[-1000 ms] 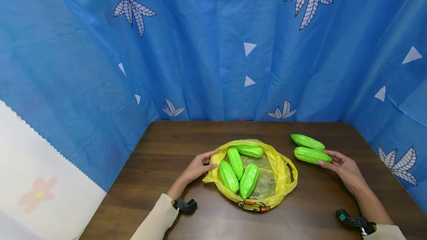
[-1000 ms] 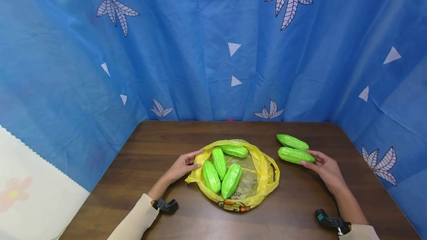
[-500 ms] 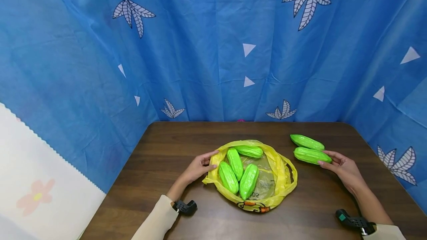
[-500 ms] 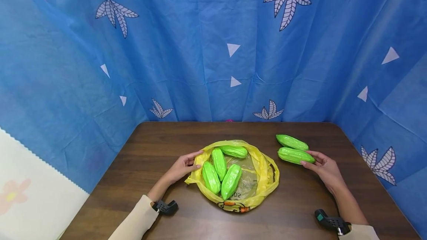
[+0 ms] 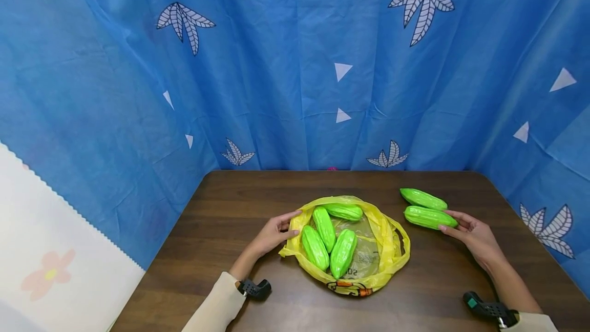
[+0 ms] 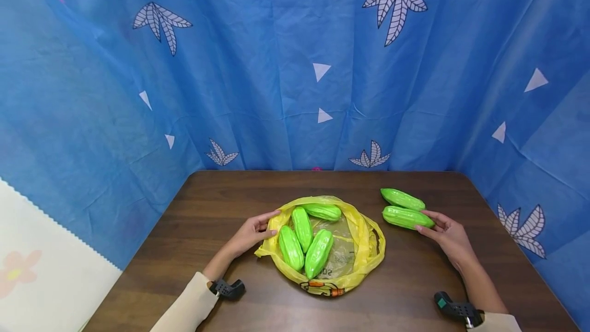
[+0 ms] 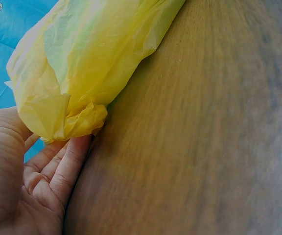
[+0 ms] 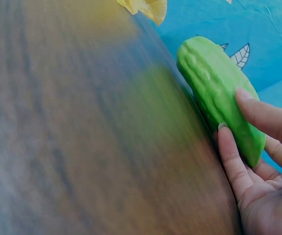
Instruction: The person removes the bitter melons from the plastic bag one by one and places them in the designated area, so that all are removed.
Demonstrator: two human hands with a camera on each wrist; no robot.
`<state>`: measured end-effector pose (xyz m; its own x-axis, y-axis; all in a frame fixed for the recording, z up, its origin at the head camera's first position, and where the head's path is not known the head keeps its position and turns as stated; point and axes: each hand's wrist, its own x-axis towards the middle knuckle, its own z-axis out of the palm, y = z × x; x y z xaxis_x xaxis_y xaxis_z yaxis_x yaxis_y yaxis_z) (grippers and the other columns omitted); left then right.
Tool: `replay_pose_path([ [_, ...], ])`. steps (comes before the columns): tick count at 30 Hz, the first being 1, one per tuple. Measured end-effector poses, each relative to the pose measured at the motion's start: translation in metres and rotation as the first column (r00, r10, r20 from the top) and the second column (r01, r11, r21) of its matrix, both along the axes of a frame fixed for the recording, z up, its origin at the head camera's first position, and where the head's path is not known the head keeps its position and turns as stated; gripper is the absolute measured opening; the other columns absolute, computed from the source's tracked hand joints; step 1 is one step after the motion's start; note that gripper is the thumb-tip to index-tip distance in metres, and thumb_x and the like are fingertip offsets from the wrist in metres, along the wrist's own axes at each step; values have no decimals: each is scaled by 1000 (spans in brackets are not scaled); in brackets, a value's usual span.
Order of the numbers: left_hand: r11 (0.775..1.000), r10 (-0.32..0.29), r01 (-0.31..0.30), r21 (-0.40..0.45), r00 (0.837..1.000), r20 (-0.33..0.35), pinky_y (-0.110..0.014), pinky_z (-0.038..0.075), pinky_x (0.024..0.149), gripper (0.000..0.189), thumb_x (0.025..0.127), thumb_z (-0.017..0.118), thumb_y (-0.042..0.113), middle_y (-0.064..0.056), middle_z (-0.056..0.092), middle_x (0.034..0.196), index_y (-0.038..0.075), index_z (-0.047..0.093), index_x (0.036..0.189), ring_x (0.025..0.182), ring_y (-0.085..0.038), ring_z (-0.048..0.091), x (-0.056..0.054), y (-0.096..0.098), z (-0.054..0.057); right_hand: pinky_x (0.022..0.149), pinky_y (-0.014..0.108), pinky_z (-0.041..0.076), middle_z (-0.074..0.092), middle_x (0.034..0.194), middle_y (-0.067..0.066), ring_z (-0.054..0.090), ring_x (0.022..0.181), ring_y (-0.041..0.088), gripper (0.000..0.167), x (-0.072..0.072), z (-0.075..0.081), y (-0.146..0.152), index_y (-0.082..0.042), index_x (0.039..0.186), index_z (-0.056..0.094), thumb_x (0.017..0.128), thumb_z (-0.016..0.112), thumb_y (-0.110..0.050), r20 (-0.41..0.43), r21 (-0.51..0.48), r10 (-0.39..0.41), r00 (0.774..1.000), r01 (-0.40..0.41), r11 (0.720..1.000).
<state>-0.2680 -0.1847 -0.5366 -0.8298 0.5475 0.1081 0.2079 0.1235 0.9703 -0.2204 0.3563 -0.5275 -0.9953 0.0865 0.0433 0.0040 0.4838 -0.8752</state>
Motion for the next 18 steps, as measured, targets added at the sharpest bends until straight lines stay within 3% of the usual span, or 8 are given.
replay_pose_path([
  [2, 1000, -4, 4, 2, 1000, -7, -34, 60, 84, 59, 99, 66, 8, -25, 54, 145, 3, 43, 154, 108, -23, 69, 0, 0, 0, 78, 4, 45, 32, 155, 36, 48, 114, -8, 66, 0, 0, 0, -2, 147, 50, 96, 72, -37, 1, 5, -4, 1000, 4, 1000],
  [4, 1000, -4, 4, 0, 1000, -11, -33, 60, 83, 59, 99, 66, 9, -25, 54, 144, 3, 43, 154, 107, -23, 69, 0, 0, 1, 78, 3, 45, 32, 156, 35, 51, 128, 9, 66, 0, 0, 0, -2, 148, 50, 96, 72, -37, 3, 11, -8, 1000, 8, 1000],
  [7, 1000, -1, 1, -1, 1000, -7, -32, 60, 83, 59, 99, 66, 9, -24, 56, 142, 4, 43, 154, 107, -22, 69, 0, 0, 1, 78, 2, 43, 30, 157, 34, 41, 142, 37, 67, 0, 1, 0, -4, 149, 48, 97, 71, -38, 6, 11, -11, 1000, 11, 1000],
  [9, 1000, 3, -3, 0, 1000, 0, -32, 60, 82, 59, 99, 66, 8, -24, 57, 140, 5, 44, 154, 106, -22, 70, 0, 0, 1, 78, 2, 42, 30, 157, 34, 36, 142, 44, 67, 0, 1, 0, -4, 150, 48, 97, 71, -38, 6, 7, -13, 1000, 13, 1000],
  [12, 1000, 3, -3, 5, 1000, 3, -32, 60, 82, 59, 99, 66, 7, -25, 58, 139, 4, 43, 154, 106, -23, 70, 0, 0, 1, 79, 3, 43, 32, 158, 31, 45, 140, 26, 66, 0, 0, 0, -5, 150, 49, 96, 71, -37, -6, 1, -21, 1000, 21, 1000],
  [15, 1000, -2, 2, 8, 1000, 3, -32, 60, 82, 59, 99, 66, 7, -25, 56, 141, 4, 43, 154, 106, -23, 69, 0, 0, 0, 80, 3, 45, 40, 156, 23, 49, 123, -2, 64, 1, -1, 0, -6, 148, 52, 96, 72, -36, -27, -5, -32, 999, 32, 999],
  [18, 1000, -5, 5, 8, 1000, 3, -32, 60, 82, 60, 99, 66, 7, -25, 56, 142, 4, 43, 154, 107, -22, 69, 0, 0, 0, 80, 3, 44, 44, 152, 16, 45, 113, -13, 64, 1, -3, 0, -5, 148, 52, 95, 73, -36, -40, -16, -40, 998, 39, 999],
])
